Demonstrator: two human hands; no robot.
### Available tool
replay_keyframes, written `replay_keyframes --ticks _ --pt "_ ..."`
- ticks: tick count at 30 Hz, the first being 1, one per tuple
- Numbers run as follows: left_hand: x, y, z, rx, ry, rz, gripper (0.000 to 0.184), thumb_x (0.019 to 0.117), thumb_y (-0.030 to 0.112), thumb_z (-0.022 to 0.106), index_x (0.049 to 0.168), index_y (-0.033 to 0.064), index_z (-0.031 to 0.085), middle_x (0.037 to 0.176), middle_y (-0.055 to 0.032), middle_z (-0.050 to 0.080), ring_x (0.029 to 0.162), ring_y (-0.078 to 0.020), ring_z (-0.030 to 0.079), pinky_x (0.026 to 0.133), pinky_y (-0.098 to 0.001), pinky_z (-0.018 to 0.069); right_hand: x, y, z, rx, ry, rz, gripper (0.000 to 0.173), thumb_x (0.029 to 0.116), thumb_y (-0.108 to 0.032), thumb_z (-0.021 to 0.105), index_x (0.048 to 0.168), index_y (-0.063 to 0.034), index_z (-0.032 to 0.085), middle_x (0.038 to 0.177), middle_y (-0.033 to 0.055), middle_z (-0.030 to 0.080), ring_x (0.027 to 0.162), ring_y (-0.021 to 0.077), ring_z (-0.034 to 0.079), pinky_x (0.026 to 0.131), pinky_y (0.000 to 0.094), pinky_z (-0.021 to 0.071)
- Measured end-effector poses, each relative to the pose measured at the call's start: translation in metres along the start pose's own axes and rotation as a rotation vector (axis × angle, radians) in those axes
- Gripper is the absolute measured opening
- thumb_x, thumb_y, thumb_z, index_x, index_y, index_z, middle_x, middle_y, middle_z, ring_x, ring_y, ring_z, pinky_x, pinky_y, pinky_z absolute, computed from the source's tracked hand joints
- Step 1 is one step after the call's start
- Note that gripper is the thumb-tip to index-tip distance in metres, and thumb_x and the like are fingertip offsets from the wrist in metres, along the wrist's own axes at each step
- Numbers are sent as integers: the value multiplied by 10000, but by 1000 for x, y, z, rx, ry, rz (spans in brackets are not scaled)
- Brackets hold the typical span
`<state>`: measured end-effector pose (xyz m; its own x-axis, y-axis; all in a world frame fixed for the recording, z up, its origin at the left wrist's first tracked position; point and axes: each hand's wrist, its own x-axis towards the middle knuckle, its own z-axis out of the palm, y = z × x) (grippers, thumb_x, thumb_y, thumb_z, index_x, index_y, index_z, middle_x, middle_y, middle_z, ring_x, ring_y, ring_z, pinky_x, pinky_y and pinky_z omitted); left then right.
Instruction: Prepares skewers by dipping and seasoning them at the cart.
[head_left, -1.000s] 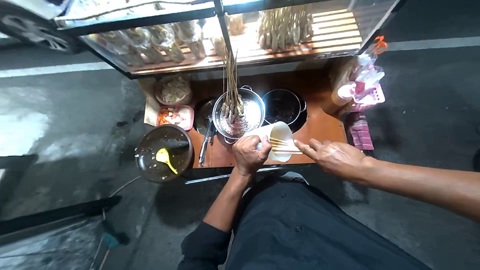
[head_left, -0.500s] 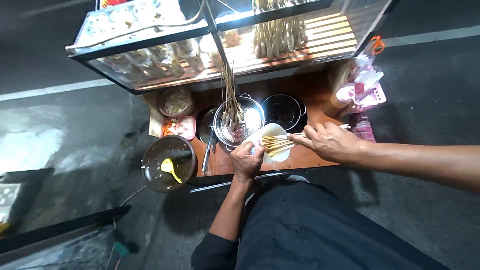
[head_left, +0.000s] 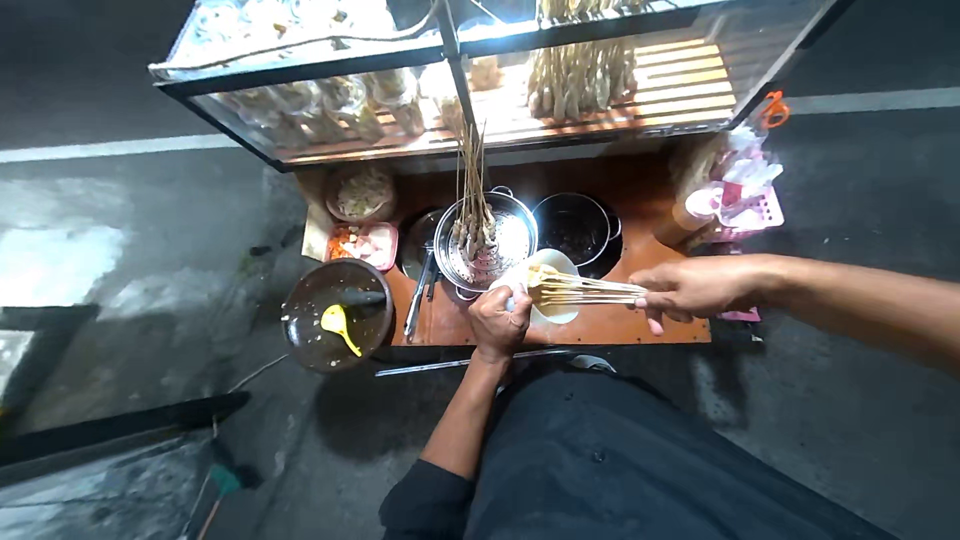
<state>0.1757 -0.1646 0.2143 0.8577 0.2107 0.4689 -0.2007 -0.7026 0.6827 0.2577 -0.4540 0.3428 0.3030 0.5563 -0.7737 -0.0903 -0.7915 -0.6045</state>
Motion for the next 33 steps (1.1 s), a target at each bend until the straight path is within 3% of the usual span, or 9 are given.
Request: replay_keyframes --ticks 1,3,5,8,17,25,33 --pt "-4 -2 4 -18 -2 -29 510 986 416 541 561 136 512 518 16 497 481 -106 520 465 -323 439 -1 3 -2 -82 21 -12 269 1123 -226 423 1308 -101 573 899 24 702 550 49 497 535 242 420" --pt "-11 -5 9 -67 -13 -89 495 985 417 553 584 129 560 535 17 533 493 -99 538 480 -321 465 1 13 -5 -294 103 -38 251 1099 -280 502 1114 -76 647 816 38 626 628 124 554 620 340 487" --pt "-20 -6 15 -77 -30 -125 485 978 409 547 581 131 550 536 18 528 493 -103 532 485 -327 459 4 20 -6 -443 148 -60 264 1079 -290 541 1037 -72 683 810 66 615 712 190 598 689 427 512" --pt "-32 -10 21 -98 -59 -157 485 982 404 527 589 123 577 537 16 539 494 -93 531 487 -316 453 7 30 -3 -560 195 -89 248 1069 -262 552 947 -76 660 792 68 620 731 222 615 693 476 516" --pt "-38 -16 34 -139 -108 -142 478 976 397 536 574 138 540 537 20 526 499 -102 527 487 -329 447 7 39 12 -782 299 69 223 1057 -223 527 1121 -110 708 1039 150 726 993 384 699 853 625 538" --pt "-39 -17 50 -149 -154 -232 463 973 365 545 573 132 541 528 22 514 489 -99 518 493 -326 443 6 54 6 -753 356 48 261 1076 -237 487 1187 -152 708 1151 112 722 1070 351 695 902 608 540" --pt "-38 -14 59 -162 -158 -273 456 970 355 547 566 148 513 508 42 471 467 -81 477 477 -308 410 6 65 -4 -760 373 27 259 1077 -238 493 1161 -143 719 1104 98 731 1018 321 709 881 571 555"
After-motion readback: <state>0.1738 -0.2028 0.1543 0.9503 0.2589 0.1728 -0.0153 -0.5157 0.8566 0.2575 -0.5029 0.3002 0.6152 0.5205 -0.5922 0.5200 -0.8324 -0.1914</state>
